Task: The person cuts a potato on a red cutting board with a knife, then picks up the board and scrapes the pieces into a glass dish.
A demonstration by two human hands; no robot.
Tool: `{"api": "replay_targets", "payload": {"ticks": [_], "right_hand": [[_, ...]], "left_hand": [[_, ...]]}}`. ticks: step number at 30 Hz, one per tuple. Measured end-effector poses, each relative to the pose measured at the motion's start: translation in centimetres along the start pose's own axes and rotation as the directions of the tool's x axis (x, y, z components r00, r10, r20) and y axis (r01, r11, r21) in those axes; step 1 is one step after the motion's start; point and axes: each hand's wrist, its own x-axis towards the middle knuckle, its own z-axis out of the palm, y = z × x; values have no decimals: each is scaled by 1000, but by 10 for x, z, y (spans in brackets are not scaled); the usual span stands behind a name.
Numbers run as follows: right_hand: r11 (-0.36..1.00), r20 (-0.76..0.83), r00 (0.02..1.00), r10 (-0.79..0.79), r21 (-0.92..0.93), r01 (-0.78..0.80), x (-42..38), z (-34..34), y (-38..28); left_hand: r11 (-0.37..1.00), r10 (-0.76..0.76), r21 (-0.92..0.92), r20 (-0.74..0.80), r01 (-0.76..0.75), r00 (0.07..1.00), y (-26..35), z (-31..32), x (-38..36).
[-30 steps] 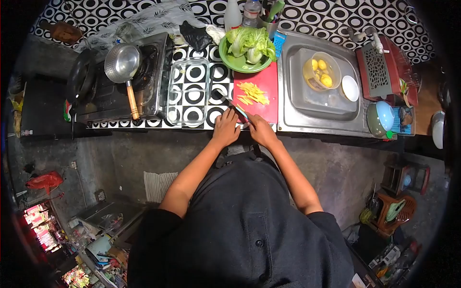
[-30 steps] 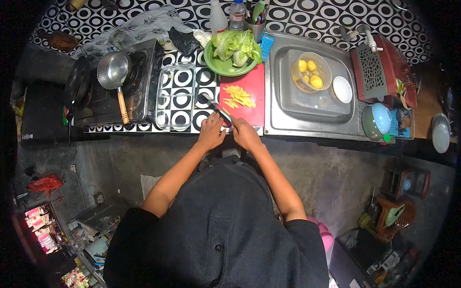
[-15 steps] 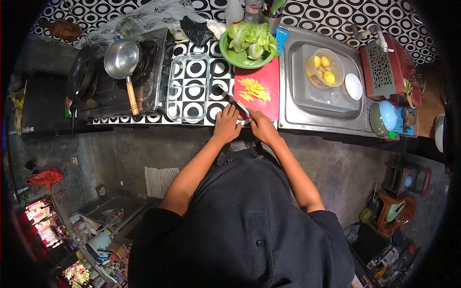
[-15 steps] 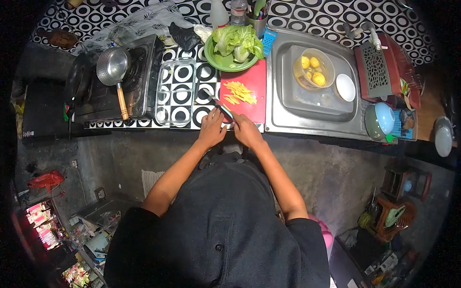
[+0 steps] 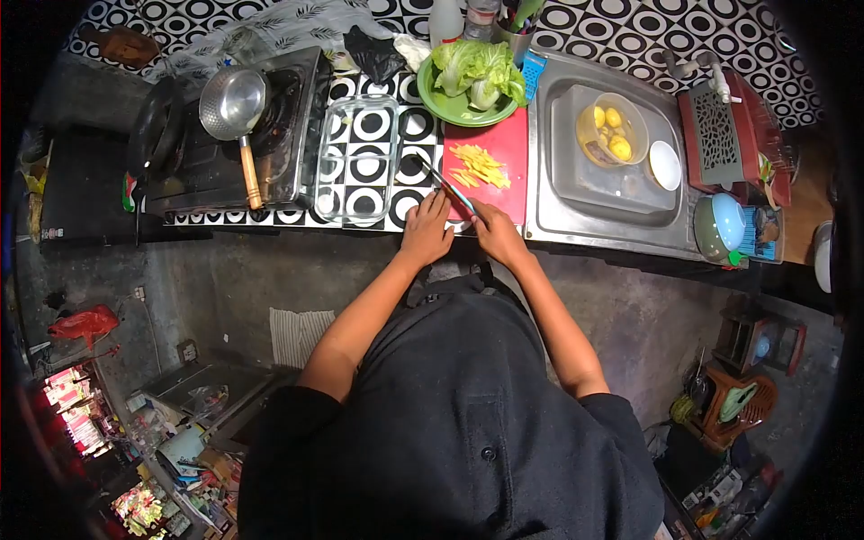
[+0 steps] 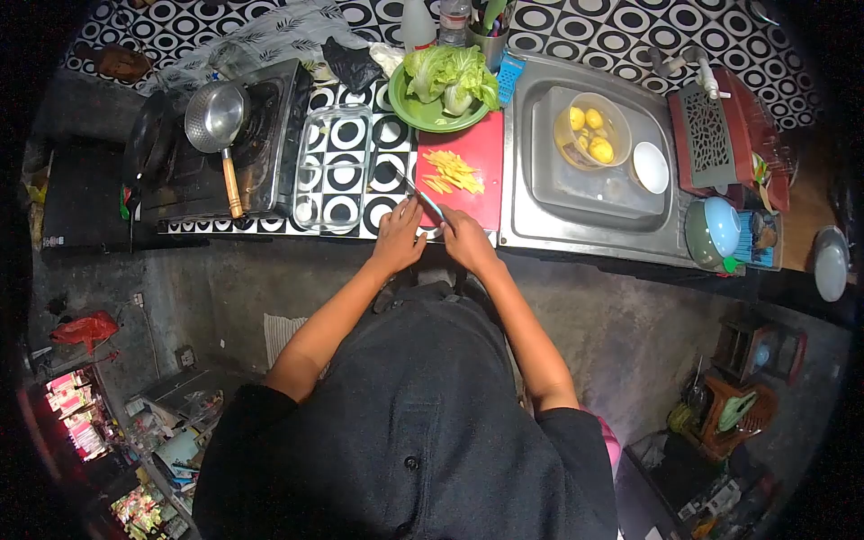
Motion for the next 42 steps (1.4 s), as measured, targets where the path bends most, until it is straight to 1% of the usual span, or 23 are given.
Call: {"api": "replay_targets", "payload": {"ticks": [11, 14, 17, 24, 27, 31, 34, 42], "right_hand": [[991, 21, 999, -36, -128, 39, -3, 0, -2], [988, 21, 999, -40, -148, 43, -5, 2, 0], [990, 29, 999, -37, -136, 41, -5, 4, 2], [992, 26, 998, -54, -116, 56, -7, 5, 3], [992, 23, 998, -63, -106, 66, -6, 5, 5], [998, 18, 999, -37, -55, 38, -8, 3, 0], [996, 19, 998, -68, -60, 69, -6, 4, 4], [996, 21, 997, -68, -53, 69, -4, 4, 7]], "left_hand": [[1000, -6, -3, 23, 7, 1000, 2, -4, 0], [1000, 0, -13, 2, 0, 1000, -1, 0, -1], [1000, 6, 2, -32, -6, 999, -1, 3, -1], [1000, -20, 11, -33, 21, 999, 4, 1, 1], [1000, -31, 7, -12, 31, 999, 4, 1, 1], [998, -55, 10, 21, 55, 998, 7, 1, 1], [998, -65, 18, 24, 65, 998, 9, 0, 1], [997, -74, 23, 31, 73, 997, 11, -2, 1]]}}
